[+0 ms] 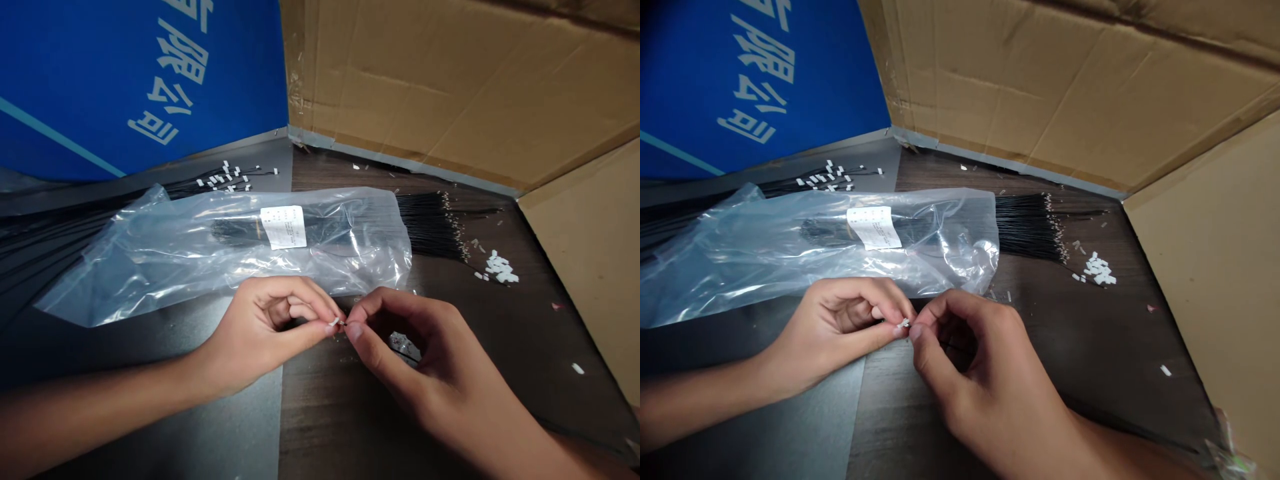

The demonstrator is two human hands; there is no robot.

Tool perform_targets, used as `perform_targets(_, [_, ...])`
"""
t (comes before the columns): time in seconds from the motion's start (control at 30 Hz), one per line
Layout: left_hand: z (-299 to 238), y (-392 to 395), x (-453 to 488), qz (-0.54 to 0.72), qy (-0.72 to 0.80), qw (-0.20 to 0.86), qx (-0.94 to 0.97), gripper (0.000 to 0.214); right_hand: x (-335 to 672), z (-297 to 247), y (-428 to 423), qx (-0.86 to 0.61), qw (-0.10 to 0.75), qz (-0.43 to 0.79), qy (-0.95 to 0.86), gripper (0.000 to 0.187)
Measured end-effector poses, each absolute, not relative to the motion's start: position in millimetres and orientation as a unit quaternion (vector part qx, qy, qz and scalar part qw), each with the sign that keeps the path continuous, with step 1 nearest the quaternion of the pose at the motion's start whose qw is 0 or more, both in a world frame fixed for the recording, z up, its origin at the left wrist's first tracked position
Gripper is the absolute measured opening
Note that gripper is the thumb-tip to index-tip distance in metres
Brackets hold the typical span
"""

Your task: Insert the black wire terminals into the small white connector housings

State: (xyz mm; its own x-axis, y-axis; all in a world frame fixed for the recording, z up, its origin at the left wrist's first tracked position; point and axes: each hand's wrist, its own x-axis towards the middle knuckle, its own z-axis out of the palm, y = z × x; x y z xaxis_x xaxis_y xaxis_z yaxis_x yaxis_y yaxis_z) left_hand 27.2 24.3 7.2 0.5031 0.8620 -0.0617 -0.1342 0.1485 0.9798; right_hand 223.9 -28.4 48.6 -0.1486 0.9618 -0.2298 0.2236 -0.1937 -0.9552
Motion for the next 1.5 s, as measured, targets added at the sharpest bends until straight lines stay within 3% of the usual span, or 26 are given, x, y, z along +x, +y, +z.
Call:
perform_targets(0.5, [7.5,24.2,26.3,0.359,0.341,0.675,0.546,0.023,222.1,45.4,-27.6,-0.543,0.366,0.563,-0.504,0.007])
perform_targets(0.8, [6.0,26.1,27.2,0.375,0.333,0.685,0.529,0.019,222.5,49.1,-26.3,-0.570,0.280,0.606,-0.479,0.012])
perform_targets(1.5, [5.7,24.9,26.0,0.370,0.323,0.678,0.547,0.021,222.2,46.8,-24.9,-0.577,0.305,0.585,-0.482,0.009])
